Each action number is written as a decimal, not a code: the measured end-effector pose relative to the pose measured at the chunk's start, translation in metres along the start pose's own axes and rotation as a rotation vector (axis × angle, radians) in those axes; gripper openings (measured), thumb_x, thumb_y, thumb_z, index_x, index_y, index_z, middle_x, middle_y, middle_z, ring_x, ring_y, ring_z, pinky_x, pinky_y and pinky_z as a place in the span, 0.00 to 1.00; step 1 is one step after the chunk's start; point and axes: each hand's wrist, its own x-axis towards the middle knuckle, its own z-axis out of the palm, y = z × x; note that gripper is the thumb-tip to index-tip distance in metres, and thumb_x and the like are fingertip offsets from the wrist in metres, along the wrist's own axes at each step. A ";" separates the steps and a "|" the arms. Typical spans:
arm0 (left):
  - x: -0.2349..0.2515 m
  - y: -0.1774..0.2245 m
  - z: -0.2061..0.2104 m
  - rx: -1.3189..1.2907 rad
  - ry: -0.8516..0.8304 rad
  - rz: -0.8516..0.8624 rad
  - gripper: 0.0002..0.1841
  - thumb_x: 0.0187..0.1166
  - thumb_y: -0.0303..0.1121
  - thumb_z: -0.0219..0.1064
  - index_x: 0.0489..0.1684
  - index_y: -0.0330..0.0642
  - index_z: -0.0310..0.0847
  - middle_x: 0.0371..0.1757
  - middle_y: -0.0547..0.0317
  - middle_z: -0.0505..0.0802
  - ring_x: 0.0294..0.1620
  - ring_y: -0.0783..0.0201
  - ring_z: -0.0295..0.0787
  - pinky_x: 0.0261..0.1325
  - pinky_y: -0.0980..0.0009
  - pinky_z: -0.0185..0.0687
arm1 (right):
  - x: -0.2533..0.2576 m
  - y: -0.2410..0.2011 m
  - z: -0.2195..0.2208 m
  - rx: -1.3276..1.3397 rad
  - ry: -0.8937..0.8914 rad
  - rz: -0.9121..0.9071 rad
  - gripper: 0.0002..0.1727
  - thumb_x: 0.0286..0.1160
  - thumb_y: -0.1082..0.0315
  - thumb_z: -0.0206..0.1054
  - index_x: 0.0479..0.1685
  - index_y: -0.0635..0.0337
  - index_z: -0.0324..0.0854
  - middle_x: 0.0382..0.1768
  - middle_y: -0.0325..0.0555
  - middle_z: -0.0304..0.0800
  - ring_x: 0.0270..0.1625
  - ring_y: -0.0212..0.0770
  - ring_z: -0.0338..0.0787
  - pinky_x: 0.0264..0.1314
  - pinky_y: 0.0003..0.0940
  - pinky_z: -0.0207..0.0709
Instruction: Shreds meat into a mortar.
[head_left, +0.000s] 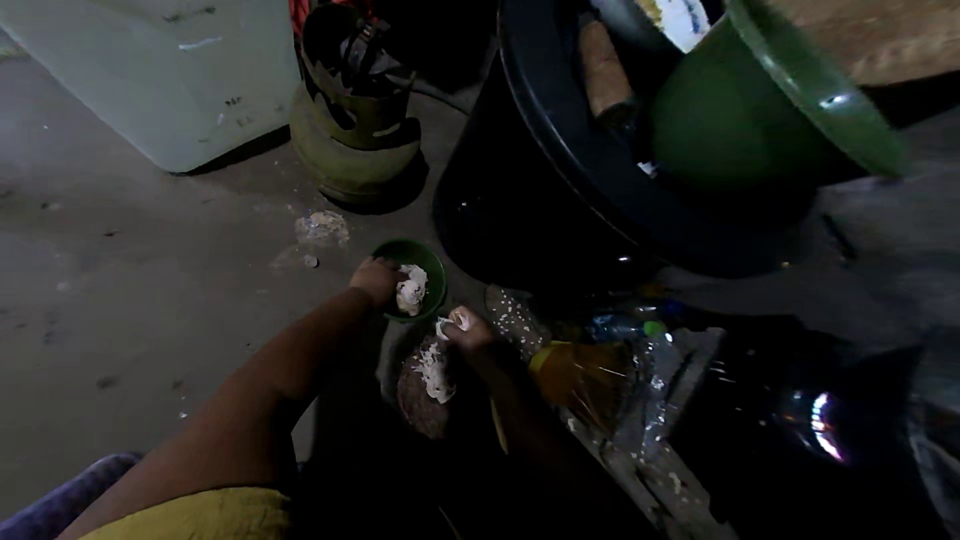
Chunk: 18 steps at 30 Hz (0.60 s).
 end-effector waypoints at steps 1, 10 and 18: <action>-0.001 0.002 -0.001 0.021 -0.012 0.003 0.22 0.80 0.30 0.67 0.73 0.57 0.84 0.80 0.51 0.81 0.81 0.42 0.72 0.83 0.40 0.60 | -0.010 0.005 -0.005 0.039 -0.009 0.022 0.19 0.80 0.64 0.67 0.60 0.71 0.79 0.50 0.60 0.87 0.52 0.47 0.87 0.60 0.47 0.81; -0.058 0.067 -0.013 -0.291 0.190 0.160 0.20 0.80 0.31 0.65 0.71 0.48 0.85 0.76 0.44 0.84 0.80 0.41 0.73 0.83 0.39 0.61 | -0.054 0.065 -0.001 0.659 -0.019 0.261 0.15 0.86 0.73 0.59 0.68 0.63 0.76 0.38 0.42 0.85 0.30 0.31 0.81 0.31 0.26 0.77; -0.095 0.122 0.008 -0.884 -0.261 -0.042 0.17 0.87 0.38 0.65 0.67 0.40 0.84 0.56 0.51 0.91 0.51 0.67 0.88 0.62 0.64 0.82 | -0.063 0.044 0.009 0.411 -0.017 0.138 0.20 0.87 0.68 0.63 0.72 0.69 0.75 0.54 0.53 0.90 0.48 0.34 0.88 0.54 0.32 0.82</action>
